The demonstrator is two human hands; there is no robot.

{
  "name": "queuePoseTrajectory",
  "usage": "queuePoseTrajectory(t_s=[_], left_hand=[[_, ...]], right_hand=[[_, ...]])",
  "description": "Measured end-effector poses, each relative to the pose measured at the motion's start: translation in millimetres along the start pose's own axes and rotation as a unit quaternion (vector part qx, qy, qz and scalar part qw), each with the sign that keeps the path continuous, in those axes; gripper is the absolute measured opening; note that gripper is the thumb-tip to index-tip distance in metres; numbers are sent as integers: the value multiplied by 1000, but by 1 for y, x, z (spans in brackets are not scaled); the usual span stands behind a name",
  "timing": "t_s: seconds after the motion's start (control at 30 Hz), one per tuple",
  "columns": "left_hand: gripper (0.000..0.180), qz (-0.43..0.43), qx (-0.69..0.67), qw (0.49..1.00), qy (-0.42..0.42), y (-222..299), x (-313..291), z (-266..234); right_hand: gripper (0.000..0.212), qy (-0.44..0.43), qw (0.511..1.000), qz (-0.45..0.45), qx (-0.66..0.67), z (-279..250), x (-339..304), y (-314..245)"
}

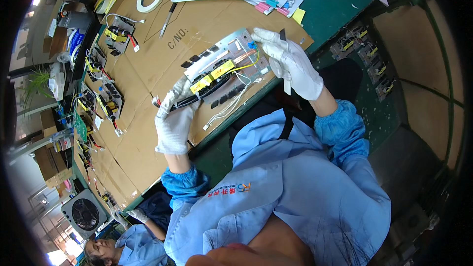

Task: The person assembles electronic circuit boards by hand, connecting wires to them and inspecting the components.

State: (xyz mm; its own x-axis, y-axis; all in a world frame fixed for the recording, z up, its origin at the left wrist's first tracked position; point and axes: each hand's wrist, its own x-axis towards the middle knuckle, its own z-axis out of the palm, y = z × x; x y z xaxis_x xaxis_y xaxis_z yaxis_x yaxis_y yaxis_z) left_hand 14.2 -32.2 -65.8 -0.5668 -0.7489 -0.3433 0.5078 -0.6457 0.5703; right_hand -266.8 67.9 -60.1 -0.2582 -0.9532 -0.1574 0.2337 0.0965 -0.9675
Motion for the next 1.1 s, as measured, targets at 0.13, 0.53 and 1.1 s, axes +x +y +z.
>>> queuePoseTrajectory(t_s=[0.13, 0.53, 1.1], left_hand=[[49, 76, 95, 992, 22, 6, 15, 13], [55, 121, 78, 990, -5, 12, 41, 3], [61, 102, 45, 993, -32, 9, 48, 6]], right_hand=[[44, 13, 998, -15, 65, 7, 6, -6], [33, 63, 975, -108, -184, 19, -7, 9], [51, -148, 709, -314, -614, 77, -5, 52]])
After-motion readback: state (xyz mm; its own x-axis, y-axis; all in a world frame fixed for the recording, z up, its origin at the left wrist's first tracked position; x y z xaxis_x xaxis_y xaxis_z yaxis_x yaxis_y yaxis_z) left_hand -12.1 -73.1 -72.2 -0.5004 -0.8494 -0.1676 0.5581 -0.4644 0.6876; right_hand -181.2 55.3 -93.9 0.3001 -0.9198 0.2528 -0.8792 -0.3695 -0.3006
